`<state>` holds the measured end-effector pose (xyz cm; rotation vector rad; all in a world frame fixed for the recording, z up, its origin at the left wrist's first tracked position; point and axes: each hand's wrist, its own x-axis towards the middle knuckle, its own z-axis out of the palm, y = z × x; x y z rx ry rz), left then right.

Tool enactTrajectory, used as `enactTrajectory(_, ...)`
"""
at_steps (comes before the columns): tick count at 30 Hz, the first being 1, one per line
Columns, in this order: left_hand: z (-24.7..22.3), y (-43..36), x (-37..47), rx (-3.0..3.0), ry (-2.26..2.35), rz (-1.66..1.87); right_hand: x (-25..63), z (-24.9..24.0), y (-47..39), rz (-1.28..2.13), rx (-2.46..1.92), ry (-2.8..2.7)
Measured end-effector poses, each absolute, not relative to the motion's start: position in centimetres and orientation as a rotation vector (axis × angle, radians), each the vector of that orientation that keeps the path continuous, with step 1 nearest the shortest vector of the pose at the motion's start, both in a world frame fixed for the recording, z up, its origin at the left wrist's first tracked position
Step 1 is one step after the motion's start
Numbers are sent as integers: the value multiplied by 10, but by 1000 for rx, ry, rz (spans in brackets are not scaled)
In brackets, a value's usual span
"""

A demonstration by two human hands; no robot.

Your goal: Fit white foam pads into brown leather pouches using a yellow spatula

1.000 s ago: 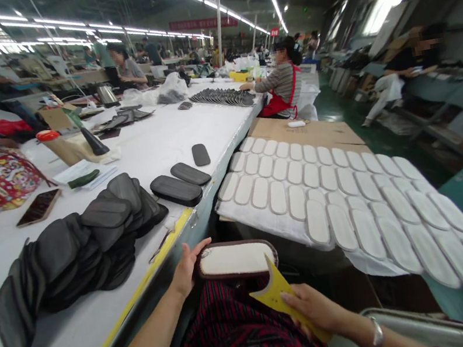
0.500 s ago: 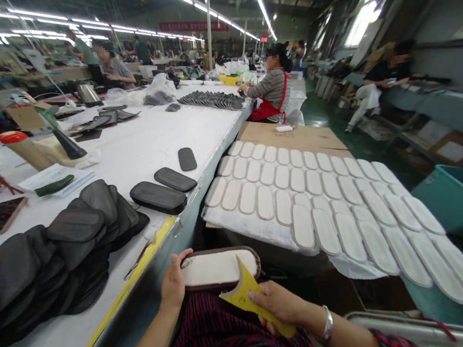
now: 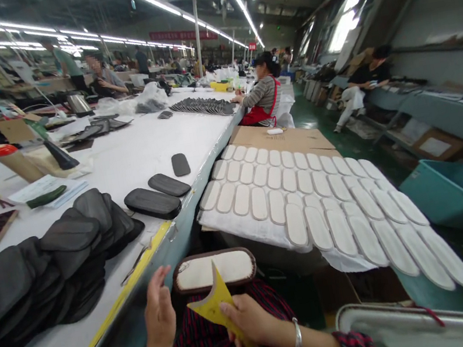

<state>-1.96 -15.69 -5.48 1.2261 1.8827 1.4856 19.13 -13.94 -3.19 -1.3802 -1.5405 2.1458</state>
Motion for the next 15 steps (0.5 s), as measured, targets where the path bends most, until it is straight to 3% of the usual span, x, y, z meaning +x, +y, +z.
enactTrajectory(4, -38, -205, -20, 1372, 1737, 1281, 178, -16, -148, 1990, -1108, -2005)
enactTrajectory(7, -22, -223, -19, 1178, 1558, 940, 168, 0, -149, 1810, -928, -2329)
enactTrajectory(9, -15, -227, -23, 1038, 1592, 900, 163, 8, -151, 1781, -850, -2426)
enactTrajectory(13, -9, -237, -76, 761, 1820, 1022, 182, 8, -146, 1796, -890, -2256)
enactTrajectory(15, -7, -248, -126, 618, 2031, 1082, 208, 3, -130, 1554, -1184, -1981)
